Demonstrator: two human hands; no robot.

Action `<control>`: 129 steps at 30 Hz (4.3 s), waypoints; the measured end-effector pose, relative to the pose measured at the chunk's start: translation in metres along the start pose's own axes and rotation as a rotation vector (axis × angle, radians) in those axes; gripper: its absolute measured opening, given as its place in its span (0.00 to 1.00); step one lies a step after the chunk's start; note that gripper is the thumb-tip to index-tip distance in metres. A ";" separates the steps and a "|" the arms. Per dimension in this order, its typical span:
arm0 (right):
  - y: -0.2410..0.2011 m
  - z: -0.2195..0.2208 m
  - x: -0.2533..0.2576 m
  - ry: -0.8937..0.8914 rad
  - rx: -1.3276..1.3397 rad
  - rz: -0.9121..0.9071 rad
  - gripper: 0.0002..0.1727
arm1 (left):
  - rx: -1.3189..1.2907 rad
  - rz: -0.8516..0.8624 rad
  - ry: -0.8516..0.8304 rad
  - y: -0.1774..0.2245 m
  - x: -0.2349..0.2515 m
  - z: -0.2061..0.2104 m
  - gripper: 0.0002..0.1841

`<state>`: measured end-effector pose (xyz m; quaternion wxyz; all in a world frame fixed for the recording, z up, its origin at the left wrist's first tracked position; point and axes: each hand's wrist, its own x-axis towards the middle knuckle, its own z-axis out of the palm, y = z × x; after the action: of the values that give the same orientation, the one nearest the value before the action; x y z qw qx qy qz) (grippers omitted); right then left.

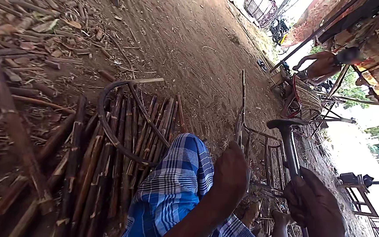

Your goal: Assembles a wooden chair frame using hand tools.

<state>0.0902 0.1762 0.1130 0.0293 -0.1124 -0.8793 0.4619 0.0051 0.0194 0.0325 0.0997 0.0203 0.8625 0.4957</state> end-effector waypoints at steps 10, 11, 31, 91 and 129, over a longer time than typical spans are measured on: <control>0.011 0.001 0.005 -0.025 0.070 0.065 0.22 | 0.030 0.013 -0.017 -0.001 0.000 0.010 0.13; 0.012 0.001 0.005 -0.026 0.070 0.065 0.22 | 0.035 0.007 -0.026 0.000 0.000 0.010 0.12; 0.012 0.006 0.008 -0.038 0.042 0.090 0.21 | 0.063 -0.005 -0.050 0.002 -0.002 0.011 0.12; 0.048 -0.007 -0.010 -0.086 0.067 0.131 0.23 | 0.190 0.070 0.083 -0.008 0.002 0.017 0.14; 0.011 -0.018 0.027 -0.182 -0.109 0.115 0.26 | 0.134 -0.111 -0.130 0.013 0.011 0.018 0.17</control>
<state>0.0688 0.2027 0.1124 -0.0833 -0.1217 -0.8942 0.4227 -0.0028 0.0429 0.0333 0.1814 0.0111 0.8852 0.4283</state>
